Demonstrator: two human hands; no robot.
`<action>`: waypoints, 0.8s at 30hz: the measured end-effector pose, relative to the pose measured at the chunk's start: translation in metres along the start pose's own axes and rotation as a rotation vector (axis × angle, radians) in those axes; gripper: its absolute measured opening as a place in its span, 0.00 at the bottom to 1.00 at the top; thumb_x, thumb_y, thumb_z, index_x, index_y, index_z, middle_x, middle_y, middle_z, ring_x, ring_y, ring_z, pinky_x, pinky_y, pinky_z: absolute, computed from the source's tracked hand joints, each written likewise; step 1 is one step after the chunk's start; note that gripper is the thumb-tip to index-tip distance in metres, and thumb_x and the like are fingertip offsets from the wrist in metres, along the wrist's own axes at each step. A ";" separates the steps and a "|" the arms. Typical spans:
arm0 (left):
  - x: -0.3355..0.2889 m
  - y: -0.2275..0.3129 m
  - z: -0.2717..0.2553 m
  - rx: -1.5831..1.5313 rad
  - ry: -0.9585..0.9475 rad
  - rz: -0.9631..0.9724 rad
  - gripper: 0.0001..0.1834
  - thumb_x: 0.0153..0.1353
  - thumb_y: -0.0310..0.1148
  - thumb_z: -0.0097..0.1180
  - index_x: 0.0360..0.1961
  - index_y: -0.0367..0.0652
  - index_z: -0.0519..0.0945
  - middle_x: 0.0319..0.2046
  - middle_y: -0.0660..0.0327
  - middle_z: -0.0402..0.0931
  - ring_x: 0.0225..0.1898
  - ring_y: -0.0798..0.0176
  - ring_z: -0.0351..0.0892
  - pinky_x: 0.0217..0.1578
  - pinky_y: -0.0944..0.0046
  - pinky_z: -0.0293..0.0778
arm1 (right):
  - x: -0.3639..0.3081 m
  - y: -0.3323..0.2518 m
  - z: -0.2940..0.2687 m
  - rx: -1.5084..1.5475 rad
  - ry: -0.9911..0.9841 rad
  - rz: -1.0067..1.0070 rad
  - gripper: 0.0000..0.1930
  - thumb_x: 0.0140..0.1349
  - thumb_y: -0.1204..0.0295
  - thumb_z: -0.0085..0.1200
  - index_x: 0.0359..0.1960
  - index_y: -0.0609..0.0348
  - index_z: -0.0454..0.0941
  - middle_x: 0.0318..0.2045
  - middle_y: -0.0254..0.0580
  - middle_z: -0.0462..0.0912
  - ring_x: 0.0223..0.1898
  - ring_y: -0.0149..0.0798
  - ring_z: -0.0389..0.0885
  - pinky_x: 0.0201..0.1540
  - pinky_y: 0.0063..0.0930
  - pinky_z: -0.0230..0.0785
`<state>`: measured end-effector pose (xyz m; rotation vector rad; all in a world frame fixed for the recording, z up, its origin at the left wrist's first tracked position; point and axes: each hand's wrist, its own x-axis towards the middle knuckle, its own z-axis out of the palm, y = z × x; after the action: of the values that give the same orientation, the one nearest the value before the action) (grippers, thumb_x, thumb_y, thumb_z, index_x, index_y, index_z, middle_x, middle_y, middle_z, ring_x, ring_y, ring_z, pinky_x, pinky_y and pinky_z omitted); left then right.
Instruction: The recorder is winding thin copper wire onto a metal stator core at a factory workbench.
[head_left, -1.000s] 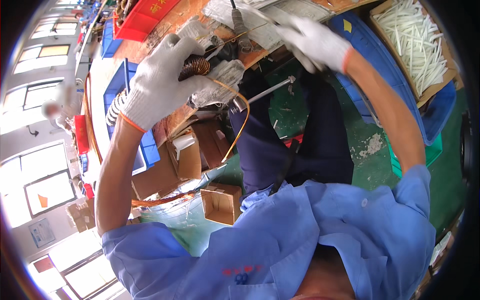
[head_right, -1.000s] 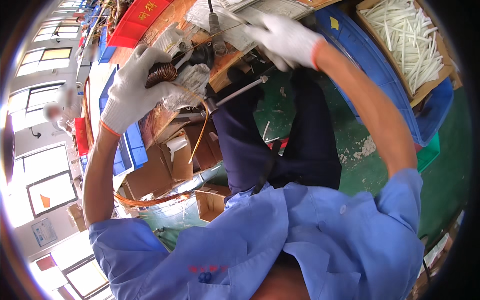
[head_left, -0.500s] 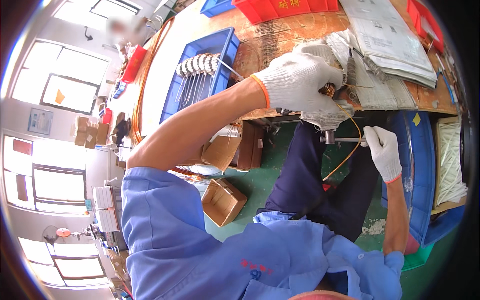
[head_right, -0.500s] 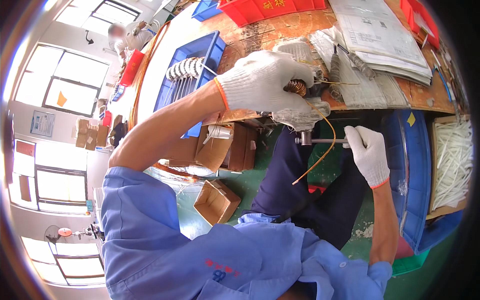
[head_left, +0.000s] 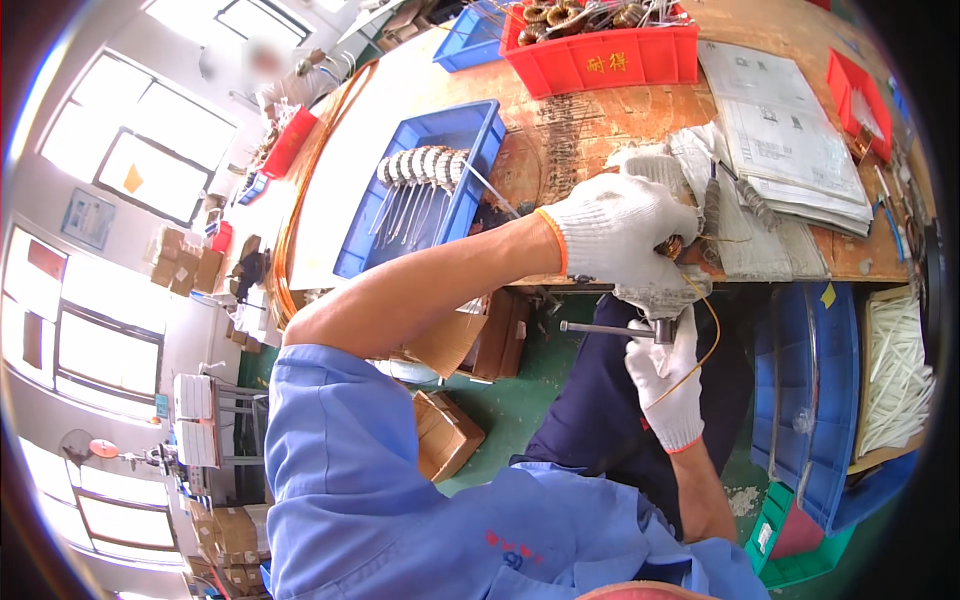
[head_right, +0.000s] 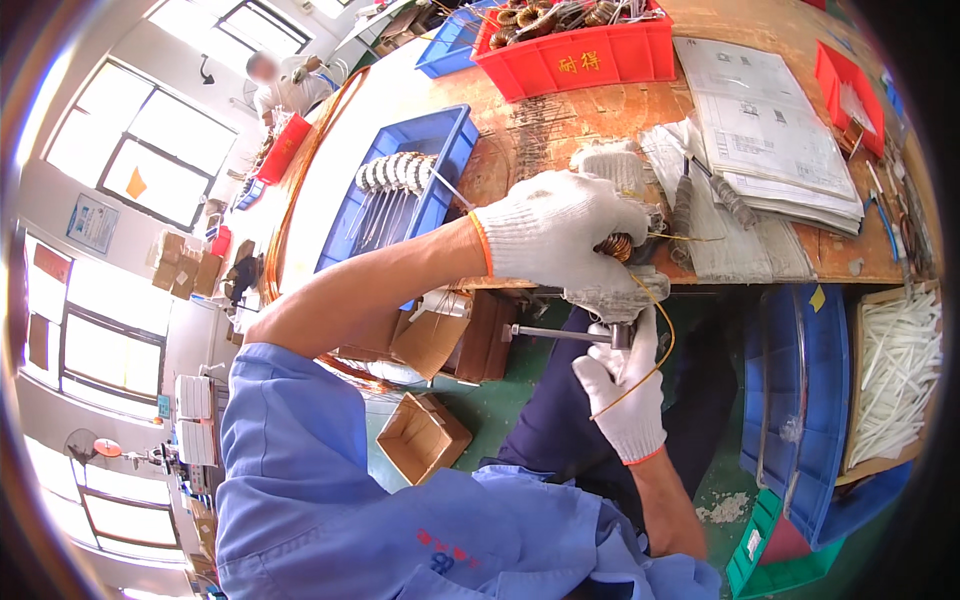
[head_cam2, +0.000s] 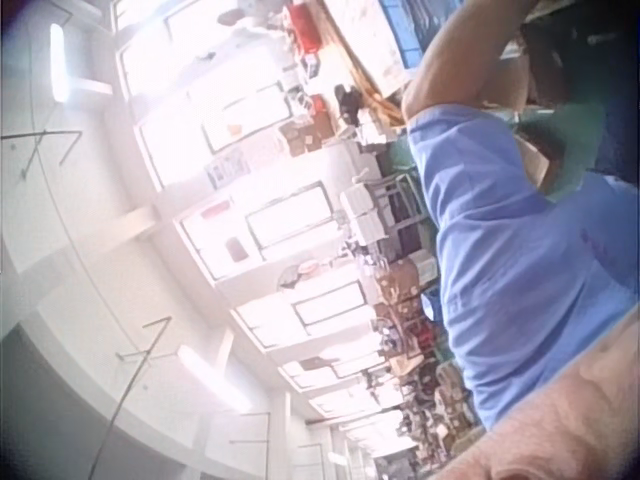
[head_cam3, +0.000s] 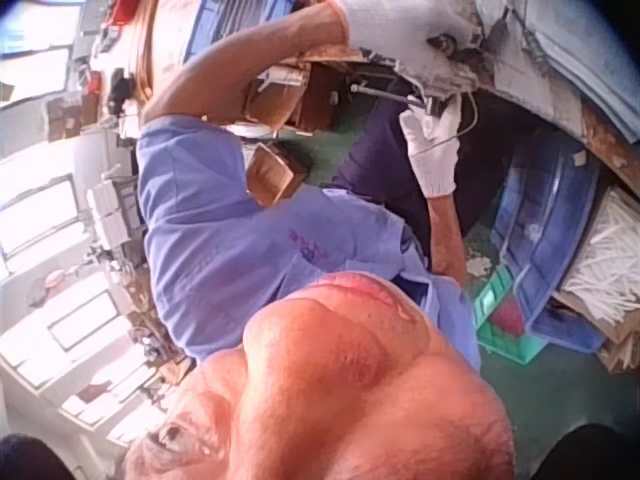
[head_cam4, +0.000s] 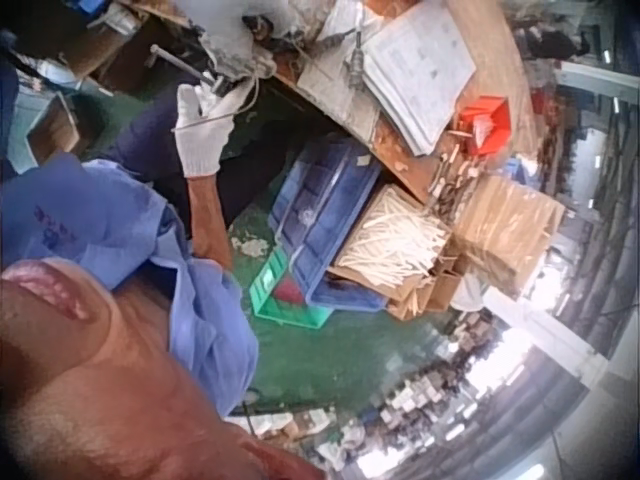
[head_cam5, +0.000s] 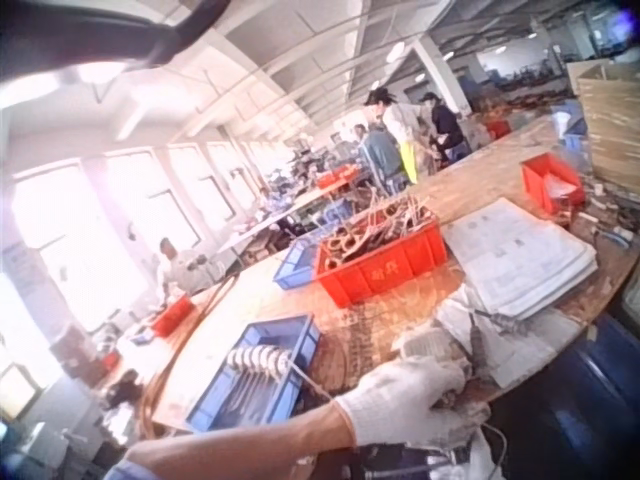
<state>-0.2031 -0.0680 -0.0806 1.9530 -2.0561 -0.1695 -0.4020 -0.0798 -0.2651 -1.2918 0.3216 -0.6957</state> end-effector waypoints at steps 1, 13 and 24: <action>0.001 0.002 -0.003 0.008 -0.061 -0.042 0.21 0.51 0.50 0.72 0.38 0.47 0.86 0.33 0.53 0.85 0.39 0.46 0.87 0.41 0.51 0.81 | -0.002 -0.003 0.005 0.235 0.038 0.128 0.44 0.69 0.62 0.66 0.76 0.69 0.52 0.57 0.57 0.79 0.52 0.47 0.85 0.55 0.42 0.84; 0.002 0.003 -0.006 0.022 -0.164 -0.038 0.23 0.53 0.49 0.70 0.47 0.49 0.86 0.37 0.52 0.86 0.44 0.46 0.87 0.45 0.50 0.81 | 0.000 0.085 0.026 -0.060 0.181 0.051 0.11 0.80 0.65 0.46 0.44 0.59 0.77 0.34 0.40 0.85 0.28 0.36 0.85 0.36 0.30 0.76; -0.068 0.020 -0.056 -0.184 0.364 -0.109 0.24 0.48 0.29 0.79 0.49 0.40 0.86 0.42 0.55 0.85 0.43 0.60 0.87 0.47 0.63 0.81 | 0.039 -0.174 -0.073 -1.113 -0.102 -0.867 0.10 0.60 0.69 0.68 0.40 0.58 0.85 0.32 0.43 0.85 0.31 0.48 0.83 0.36 0.37 0.77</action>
<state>-0.2038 0.0075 -0.0313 1.8270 -1.6457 -0.0222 -0.4651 -0.1799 -0.1134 -2.5845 0.0137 -1.2423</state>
